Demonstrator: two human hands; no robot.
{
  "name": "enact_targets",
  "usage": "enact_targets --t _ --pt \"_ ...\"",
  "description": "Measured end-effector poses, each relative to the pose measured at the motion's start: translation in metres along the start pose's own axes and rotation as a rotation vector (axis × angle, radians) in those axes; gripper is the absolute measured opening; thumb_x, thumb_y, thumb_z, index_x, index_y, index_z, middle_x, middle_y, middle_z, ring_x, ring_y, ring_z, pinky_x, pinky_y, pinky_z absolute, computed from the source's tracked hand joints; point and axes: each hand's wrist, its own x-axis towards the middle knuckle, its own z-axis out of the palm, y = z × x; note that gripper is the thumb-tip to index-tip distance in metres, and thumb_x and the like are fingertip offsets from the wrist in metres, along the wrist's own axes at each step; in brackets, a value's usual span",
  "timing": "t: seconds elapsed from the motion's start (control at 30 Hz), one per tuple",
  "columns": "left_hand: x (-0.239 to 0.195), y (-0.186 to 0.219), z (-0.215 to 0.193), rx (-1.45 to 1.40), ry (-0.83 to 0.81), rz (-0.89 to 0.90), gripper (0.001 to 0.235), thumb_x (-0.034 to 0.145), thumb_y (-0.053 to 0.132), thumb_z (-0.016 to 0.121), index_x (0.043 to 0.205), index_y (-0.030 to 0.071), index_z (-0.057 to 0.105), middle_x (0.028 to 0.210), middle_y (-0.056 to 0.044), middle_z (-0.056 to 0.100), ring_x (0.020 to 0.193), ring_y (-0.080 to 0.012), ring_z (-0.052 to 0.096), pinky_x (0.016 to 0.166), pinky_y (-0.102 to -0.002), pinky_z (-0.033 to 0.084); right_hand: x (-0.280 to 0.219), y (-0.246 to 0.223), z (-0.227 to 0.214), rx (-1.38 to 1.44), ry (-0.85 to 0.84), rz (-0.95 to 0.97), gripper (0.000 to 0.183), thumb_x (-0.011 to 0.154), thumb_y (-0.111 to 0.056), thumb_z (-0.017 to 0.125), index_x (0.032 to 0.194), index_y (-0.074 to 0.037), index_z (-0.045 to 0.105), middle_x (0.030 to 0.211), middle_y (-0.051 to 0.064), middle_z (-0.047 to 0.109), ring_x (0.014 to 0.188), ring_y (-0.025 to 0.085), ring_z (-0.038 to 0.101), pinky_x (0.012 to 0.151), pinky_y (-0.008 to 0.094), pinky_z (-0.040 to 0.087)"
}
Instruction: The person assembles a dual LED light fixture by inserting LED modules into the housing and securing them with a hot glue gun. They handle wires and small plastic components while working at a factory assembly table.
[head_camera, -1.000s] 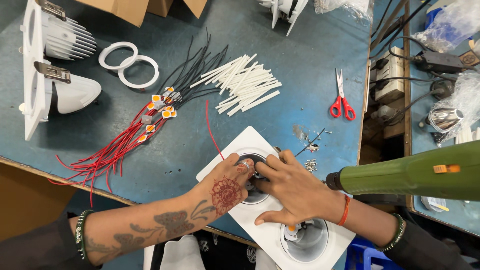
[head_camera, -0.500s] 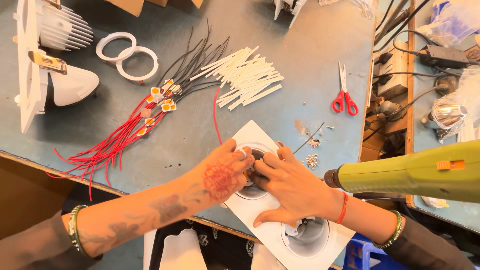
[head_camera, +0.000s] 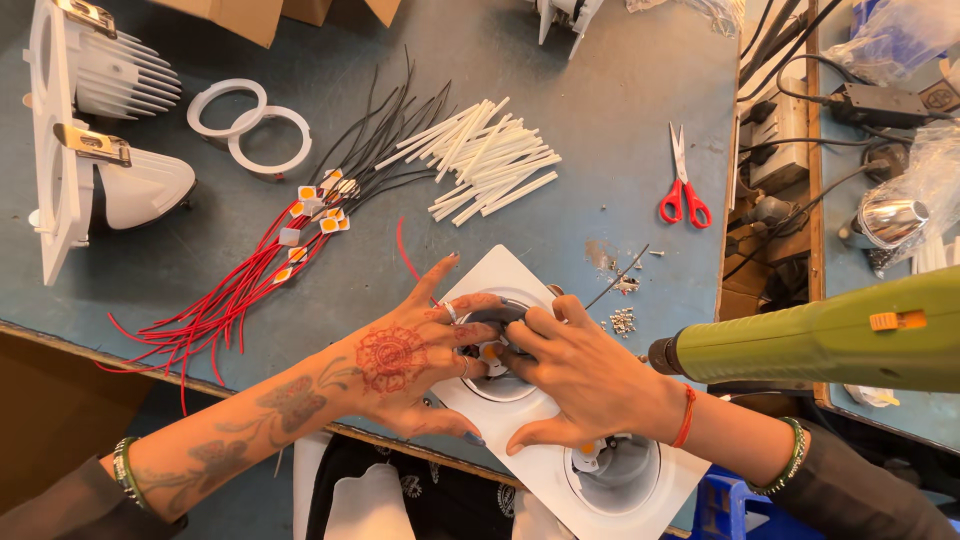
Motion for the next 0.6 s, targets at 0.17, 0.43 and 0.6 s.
enact_targets --t 0.17,0.43,0.6 --pt "0.008 -0.004 0.002 0.065 -0.079 0.022 0.061 0.074 0.067 0.071 0.095 0.01 0.08 0.12 -0.011 0.069 0.146 -0.031 0.038 0.119 -0.076 0.002 0.0 0.0 0.001 -0.003 -0.034 0.017 0.091 0.082 -0.082 0.054 0.106 0.004 0.071 0.092 0.008 0.048 0.094 0.025 0.043 0.095 0.048 0.033" --pt "0.018 0.0 -0.004 0.05 -0.223 -0.053 0.07 0.073 0.072 0.068 0.1 0.009 0.08 0.116 -0.008 0.07 0.145 -0.0275 0.037 0.116 -0.073 -0.002 -0.002 -0.003 0.004 -0.018 -0.009 0.029 0.093 0.082 -0.083 0.054 0.103 0.006 0.071 0.092 0.008 0.048 0.095 0.025 0.043 0.097 0.048 0.033" --pt "0.022 0.003 -0.005 0.091 -0.301 -0.095 0.072 0.073 0.074 0.066 0.098 0.008 0.081 0.115 -0.011 0.067 0.144 -0.0277 0.035 0.116 -0.071 -0.003 -0.001 -0.003 0.004 -0.021 -0.015 0.038 0.093 0.082 -0.084 0.053 0.099 0.006 0.071 0.091 0.008 0.048 0.095 0.025 0.043 0.094 0.047 0.032"
